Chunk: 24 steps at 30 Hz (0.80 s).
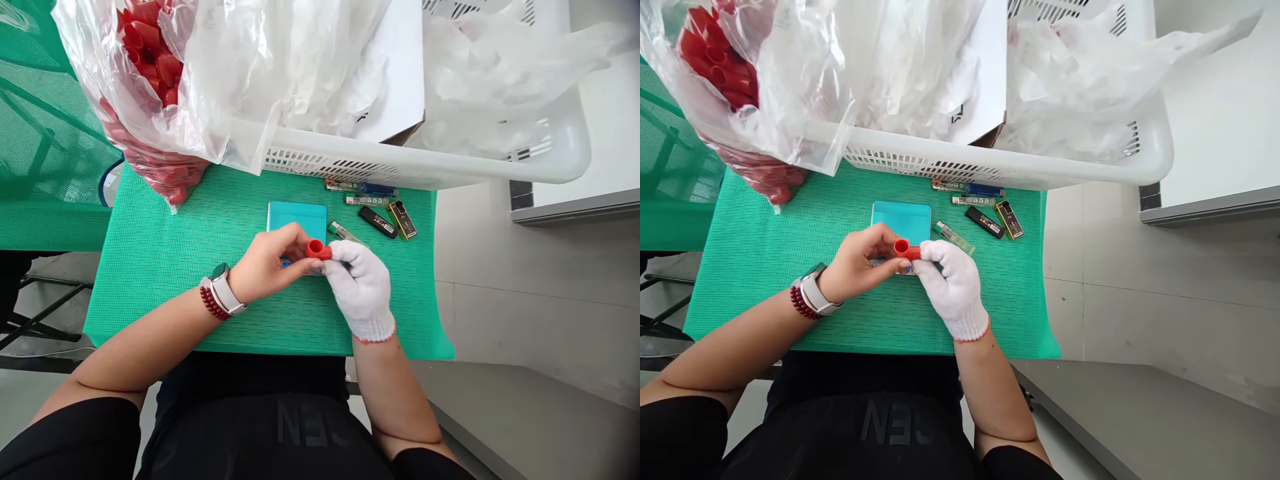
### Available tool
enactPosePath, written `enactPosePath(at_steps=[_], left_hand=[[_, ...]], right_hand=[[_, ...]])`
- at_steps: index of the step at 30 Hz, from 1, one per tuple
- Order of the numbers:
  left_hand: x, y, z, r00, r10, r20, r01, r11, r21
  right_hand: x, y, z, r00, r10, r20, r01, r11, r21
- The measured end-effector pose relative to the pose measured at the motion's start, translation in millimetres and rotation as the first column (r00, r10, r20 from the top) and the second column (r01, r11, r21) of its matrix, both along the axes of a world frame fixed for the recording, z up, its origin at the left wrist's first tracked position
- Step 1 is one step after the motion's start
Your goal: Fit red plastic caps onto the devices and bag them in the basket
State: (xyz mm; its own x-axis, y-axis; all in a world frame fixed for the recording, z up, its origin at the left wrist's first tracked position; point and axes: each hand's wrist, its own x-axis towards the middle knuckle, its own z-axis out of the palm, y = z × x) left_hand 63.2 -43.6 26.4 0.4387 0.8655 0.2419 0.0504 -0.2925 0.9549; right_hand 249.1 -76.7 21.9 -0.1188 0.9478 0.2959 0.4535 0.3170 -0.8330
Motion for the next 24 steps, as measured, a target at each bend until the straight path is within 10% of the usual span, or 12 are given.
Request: enactPosePath(at_steps=[5, 12, 19, 24], left_hand=[[0.0, -1.6, -2.3, 0.976, 0.126, -0.180, -0.058, 0.939, 0.339], [4.4, -0.7, 2.5, 0.987, 0.034, -0.157, -0.007, 0.985, 0.170], [6.3, -1.5, 2.7, 0.987, 0.083, -0.141, -0.030, 0.938, 0.345], [4.5, -2.1, 4.5, 0.979, 0.028, -0.204, 0.011, 0.982, 0.188]], right_hand=[[0.8, -4.6, 4.9, 0.997, -0.017, 0.078, 0.012, 0.998, 0.058], [3.3, -3.8, 4.9, 0.945, -0.051, 0.324, -0.115, 0.873, 0.474], [2.7, -6.8, -0.3, 0.998, -0.024, 0.056, 0.010, 0.972, 0.235], [-1.7, -7.8, 6.4, 0.952, -0.037, 0.303, -0.103, 0.895, 0.434]])
